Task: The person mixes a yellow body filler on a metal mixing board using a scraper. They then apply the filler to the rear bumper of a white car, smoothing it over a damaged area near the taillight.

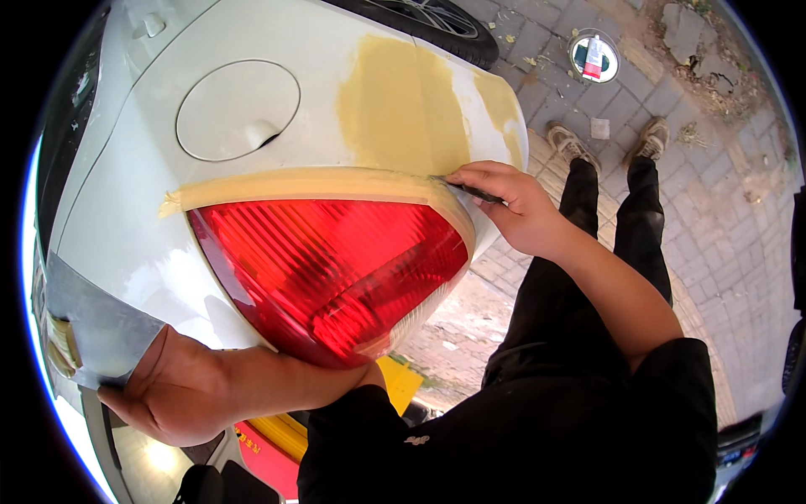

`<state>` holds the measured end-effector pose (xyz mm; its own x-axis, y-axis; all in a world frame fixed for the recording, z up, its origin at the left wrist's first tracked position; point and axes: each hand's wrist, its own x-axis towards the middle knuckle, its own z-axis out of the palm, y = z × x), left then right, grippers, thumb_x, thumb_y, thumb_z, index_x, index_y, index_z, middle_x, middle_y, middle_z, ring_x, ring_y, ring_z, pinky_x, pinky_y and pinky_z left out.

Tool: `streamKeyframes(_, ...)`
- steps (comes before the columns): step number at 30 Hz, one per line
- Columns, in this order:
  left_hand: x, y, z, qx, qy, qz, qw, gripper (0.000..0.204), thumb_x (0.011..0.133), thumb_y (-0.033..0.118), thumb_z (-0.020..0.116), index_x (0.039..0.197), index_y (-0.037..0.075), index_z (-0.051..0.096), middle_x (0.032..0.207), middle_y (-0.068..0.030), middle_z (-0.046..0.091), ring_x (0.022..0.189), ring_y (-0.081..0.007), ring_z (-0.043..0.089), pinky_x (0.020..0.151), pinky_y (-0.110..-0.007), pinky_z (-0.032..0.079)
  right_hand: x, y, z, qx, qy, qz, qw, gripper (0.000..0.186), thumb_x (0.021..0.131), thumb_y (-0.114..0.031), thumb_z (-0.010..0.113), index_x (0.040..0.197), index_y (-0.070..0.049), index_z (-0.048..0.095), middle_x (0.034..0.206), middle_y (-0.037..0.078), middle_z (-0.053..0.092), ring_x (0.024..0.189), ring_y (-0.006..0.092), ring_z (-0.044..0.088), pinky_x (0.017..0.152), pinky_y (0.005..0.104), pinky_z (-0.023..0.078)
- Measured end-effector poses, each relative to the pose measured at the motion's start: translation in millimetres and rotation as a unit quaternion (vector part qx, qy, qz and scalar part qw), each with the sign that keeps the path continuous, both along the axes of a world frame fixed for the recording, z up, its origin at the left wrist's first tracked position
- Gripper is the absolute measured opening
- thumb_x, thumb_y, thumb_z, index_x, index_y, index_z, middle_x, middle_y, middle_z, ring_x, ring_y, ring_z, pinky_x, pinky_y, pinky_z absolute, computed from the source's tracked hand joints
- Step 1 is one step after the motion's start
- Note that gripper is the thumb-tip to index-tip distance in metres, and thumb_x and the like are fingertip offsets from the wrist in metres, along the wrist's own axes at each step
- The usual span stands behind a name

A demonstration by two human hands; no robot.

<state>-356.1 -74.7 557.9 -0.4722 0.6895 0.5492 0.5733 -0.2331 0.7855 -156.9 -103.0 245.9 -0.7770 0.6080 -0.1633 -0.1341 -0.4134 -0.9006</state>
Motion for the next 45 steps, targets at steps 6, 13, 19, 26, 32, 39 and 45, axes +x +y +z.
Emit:
streamKeyframes(6, -24.7, -14.7, 13.6, 0.022, -0.128, -0.089, 0.987, 0.044, 0.100, 0.018, 0.042, 0.134, -0.010, 0.039, 0.140, -0.0266, 0.041, 0.129, -0.0377, 0.044, 0.106, -0.050, 0.035, 59.4, 42.9, -26.1, -0.324, 0.033, -0.072, 0.943, 0.036, 0.097, 0.000, 0.051, 0.133, -0.003, 0.054, 0.118, 0.004, 0.063, 0.106, 0.0108, 0.060, 0.092, 0.0275, 0.049)
streamKeyframes(13, -3.5, -13.3, 12.5, -0.018, -0.415, -0.173, 0.893, 0.047, 0.102, 0.024, 0.040, 0.141, -0.003, 0.041, 0.144, -0.0142, 0.046, 0.131, -0.0291, 0.046, 0.113, -0.049, 0.028, 139.6, 49.8, 9.4, -0.425, 0.078, -0.187, 0.882, 0.041, 0.095, 0.000, 0.049, 0.136, -0.003, 0.047, 0.126, 0.009, 0.061, 0.117, 0.0193, 0.058, 0.099, 0.0363, 0.046)
streamKeyframes(19, 99.7, -54.9, -13.5, -0.061, -0.607, -0.152, 0.778, 0.046, 0.104, 0.024, 0.034, 0.144, 0.002, 0.038, 0.146, -0.0140, 0.045, 0.134, -0.0301, 0.044, 0.112, -0.050, 0.034, 146.3, 70.6, 120.2, -0.306, 0.168, -0.251, 0.903, 0.049, 0.093, 0.007, 0.050, 0.140, -0.002, 0.041, 0.132, 0.011, 0.056, 0.122, 0.0209, 0.054, 0.103, 0.0378, 0.043)
streamKeyframes(26, 229.8, -49.6, 5.8, -0.133, -0.741, -0.118, 0.648, 0.046, 0.103, 0.019, 0.038, 0.144, 0.000, 0.030, 0.146, -0.0148, 0.041, 0.134, -0.0277, 0.042, 0.112, -0.046, 0.034, 171.0, 86.0, 258.7, -0.105, 0.135, -0.154, 0.973, 0.052, 0.091, 0.007, 0.057, 0.140, 0.000, 0.040, 0.132, 0.013, 0.054, 0.120, 0.0213, 0.054, 0.101, 0.0350, 0.042)
streamKeyframes(32, 266.8, -17.9, 36.4, -0.127, -0.720, -0.160, 0.663, 0.042, 0.103, 0.020, 0.040, 0.138, -0.002, 0.038, 0.135, -0.0147, 0.051, 0.125, -0.0248, 0.050, 0.107, -0.042, 0.039, 202.4, 92.9, 292.5, 0.267, 0.161, -0.196, 0.930, 0.058, 0.081, -0.001, 0.072, 0.134, -0.005, 0.047, 0.129, 0.026, 0.052, 0.116, 0.0435, 0.057, 0.098, 0.0511, 0.046)
streamKeyframes(39, 300.5, 19.5, 75.5, -0.079, -0.672, -0.255, 0.691, 0.039, 0.101, 0.018, 0.043, 0.133, -0.004, 0.043, 0.128, -0.0157, 0.056, 0.119, -0.0242, 0.055, 0.104, -0.040, 0.042, 242.6, 115.7, 332.3, 0.274, 0.141, -0.195, 0.931, 0.044, 0.088, 0.001, 0.064, 0.130, -0.002, 0.050, 0.127, 0.026, 0.053, 0.117, 0.0435, 0.056, 0.098, 0.0519, 0.046)
streamKeyframes(45, 329.2, 39.0, 111.2, -0.041, -0.594, -0.343, 0.727, 0.038, 0.101, 0.016, 0.045, 0.133, -0.005, 0.043, 0.131, -0.0171, 0.055, 0.121, -0.0253, 0.055, 0.103, -0.042, 0.044, 270.8, 140.6, 374.8, 0.095, 0.165, -0.107, 0.976, 0.038, 0.092, 0.003, 0.057, 0.130, 0.000, 0.054, 0.127, 0.020, 0.057, 0.116, 0.0304, 0.059, 0.096, 0.0376, 0.048)
